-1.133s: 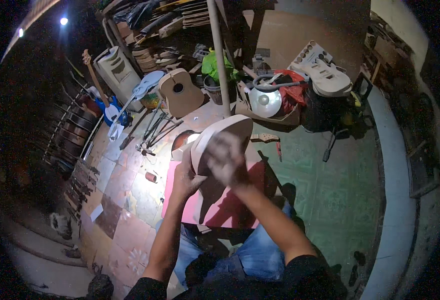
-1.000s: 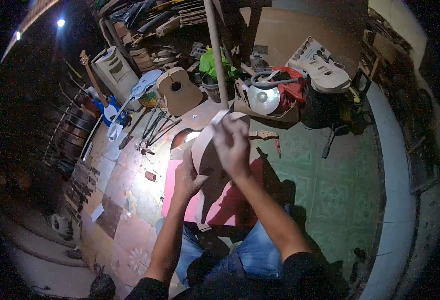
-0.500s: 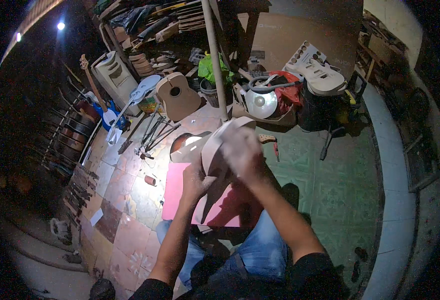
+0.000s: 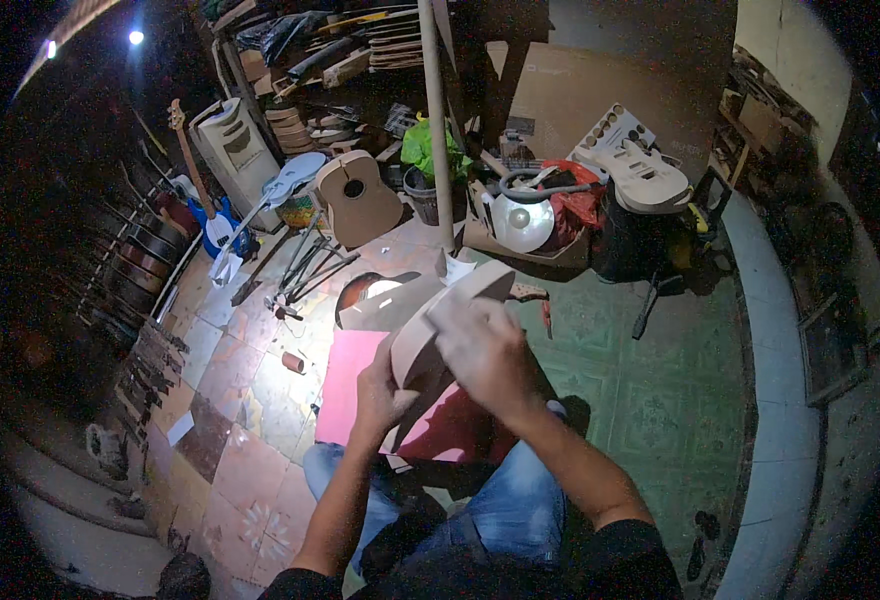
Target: The person sands the sides and back of a wooden guitar body by hand using a piece of sandpaper while sitting on the floor.
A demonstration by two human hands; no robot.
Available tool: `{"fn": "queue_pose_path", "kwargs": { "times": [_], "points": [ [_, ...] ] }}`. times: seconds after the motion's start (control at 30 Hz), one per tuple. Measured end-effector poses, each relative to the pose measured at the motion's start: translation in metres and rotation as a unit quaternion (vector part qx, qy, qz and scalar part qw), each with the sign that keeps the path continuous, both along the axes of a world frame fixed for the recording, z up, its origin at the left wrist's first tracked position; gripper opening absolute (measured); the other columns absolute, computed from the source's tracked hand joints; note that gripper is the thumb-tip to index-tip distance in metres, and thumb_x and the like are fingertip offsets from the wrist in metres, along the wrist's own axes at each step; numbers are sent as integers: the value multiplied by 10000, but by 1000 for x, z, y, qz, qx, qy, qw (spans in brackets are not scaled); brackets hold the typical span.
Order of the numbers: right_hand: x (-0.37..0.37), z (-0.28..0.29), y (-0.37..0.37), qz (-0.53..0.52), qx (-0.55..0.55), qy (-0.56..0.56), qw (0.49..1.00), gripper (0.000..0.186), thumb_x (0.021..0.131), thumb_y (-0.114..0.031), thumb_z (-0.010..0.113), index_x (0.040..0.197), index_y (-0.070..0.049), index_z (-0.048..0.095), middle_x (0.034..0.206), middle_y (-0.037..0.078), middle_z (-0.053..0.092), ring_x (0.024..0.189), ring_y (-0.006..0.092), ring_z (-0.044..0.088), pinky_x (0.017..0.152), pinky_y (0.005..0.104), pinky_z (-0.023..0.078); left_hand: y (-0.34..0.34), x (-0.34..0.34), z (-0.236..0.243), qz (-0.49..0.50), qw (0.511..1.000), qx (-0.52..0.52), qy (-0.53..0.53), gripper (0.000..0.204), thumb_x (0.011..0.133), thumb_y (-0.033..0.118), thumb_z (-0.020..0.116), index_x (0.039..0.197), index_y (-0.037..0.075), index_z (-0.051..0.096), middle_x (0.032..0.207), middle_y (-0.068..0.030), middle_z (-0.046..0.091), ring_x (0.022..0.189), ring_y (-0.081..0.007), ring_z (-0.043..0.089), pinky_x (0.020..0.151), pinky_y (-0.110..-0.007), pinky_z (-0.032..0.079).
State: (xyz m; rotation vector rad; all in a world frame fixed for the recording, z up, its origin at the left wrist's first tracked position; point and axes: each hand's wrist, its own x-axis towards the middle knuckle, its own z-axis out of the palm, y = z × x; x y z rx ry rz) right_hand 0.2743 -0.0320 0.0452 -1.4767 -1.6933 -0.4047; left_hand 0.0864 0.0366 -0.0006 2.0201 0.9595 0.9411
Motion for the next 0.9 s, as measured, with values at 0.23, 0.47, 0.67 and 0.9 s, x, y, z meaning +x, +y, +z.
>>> {"fn": "queue_pose_path", "kwargs": {
  "times": [0.23,0.47,0.67,0.9],
  "points": [
    [32,-27,18,-32,-57,348,935,410,811,-156,750,1183,6,688,1091,190,676,1032,356,639,942,426,512,-9,-31,-25,-27,997,-50,-49,789,701,108,894,1397,38,529,1261,-129,678,1119,-173,654,961,-338,524],
    [27,-25,9,-90,-92,153,980,335,831,-156,717,1140,-26,712,1077,183,677,994,368,647,874,467,528,-16,-56,-38,-26,995,-45,-80,681,755,82,819,1388,85,567,1233,-167,702,1118,-241,698,935,-372,562],
    [-54,9,-18,53,11,91,994,290,804,-146,696,1084,-89,742,1021,137,680,929,324,640,816,484,510,-19,-68,-44,-5,995,-51,-86,670,771,97,823,1389,65,567,1227,-178,700,1121,-234,692,936,-364,556],
    [-30,-15,-8,-10,-23,-1,1000,346,839,-180,706,1174,-92,722,1051,155,664,988,339,628,893,458,507,-19,-67,-47,-7,996,-46,-76,660,778,104,822,1386,58,570,1221,-163,708,1121,-214,690,934,-353,555]
  ]
}}
